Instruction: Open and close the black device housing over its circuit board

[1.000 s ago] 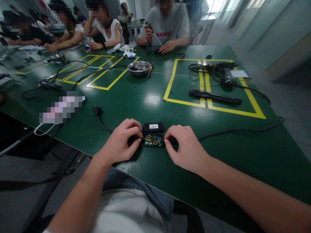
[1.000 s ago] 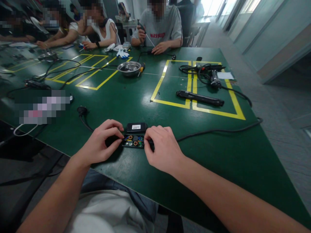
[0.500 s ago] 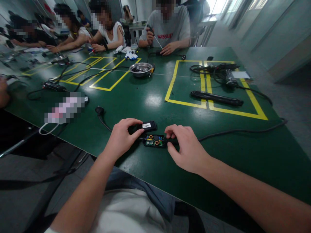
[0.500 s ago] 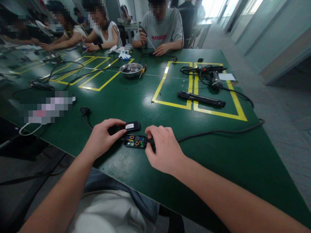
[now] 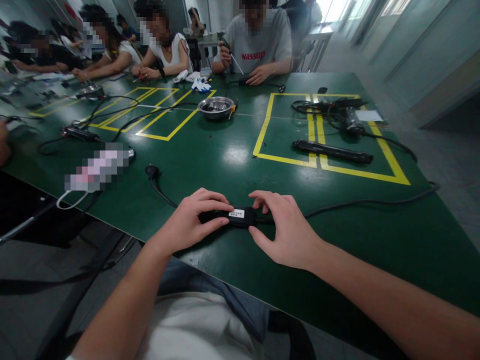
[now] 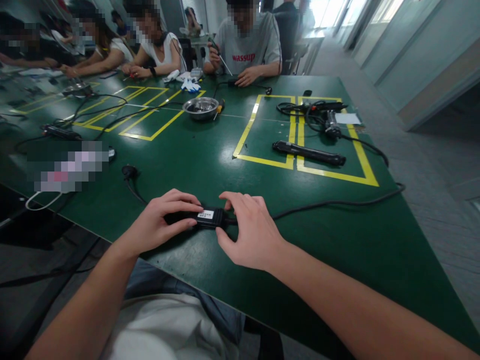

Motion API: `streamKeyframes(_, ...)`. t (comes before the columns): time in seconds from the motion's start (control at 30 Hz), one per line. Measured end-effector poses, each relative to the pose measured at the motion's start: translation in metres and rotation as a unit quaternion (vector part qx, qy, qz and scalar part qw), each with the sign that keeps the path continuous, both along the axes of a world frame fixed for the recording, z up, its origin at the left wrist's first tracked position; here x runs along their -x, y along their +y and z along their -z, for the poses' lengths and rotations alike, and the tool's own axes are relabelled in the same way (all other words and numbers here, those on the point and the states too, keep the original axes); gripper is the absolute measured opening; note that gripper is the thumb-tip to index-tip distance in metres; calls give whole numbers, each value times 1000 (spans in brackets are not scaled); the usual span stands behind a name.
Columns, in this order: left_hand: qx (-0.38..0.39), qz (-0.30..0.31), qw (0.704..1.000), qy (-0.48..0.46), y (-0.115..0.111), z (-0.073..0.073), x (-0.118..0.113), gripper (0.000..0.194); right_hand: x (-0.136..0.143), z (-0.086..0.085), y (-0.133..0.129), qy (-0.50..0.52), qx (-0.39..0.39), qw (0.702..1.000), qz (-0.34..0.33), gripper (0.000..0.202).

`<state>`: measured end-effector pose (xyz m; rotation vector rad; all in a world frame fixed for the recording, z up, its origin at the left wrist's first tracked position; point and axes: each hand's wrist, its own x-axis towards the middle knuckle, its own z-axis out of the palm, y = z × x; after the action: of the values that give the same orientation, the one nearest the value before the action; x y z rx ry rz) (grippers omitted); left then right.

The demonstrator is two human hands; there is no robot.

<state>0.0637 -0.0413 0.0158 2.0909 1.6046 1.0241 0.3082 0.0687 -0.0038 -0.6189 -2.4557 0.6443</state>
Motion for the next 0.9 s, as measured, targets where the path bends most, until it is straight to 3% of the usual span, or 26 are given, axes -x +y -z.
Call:
streamKeyframes(0.17,19,14,1000,-2,1,-1,0,18,2,-3,1,-21,0,1000,-15,19)
streamKeyframes(0.37,25,10,1000,-6,1,3,0,23,2,-1,0,-28,-5,1000,-8,21)
streamKeyframes(0.5,12,-73,997,-26,1,5,0,30,2,1,-1,1,-4,1000,24,47)
streamKeyframes(0.57,-3,-123,992,-39,3,8,0,21,2,2,-1,13,-4,1000,28,50)
streamKeyframes(0.67,3,-148,988,-40,6,12,0,12,2,3,0,-2,-20,1000,15,31)
streamKeyframes(0.9,-10,-90,995,29,4,4,-1,13,2,3,2,-23,-63,998,-16,7)
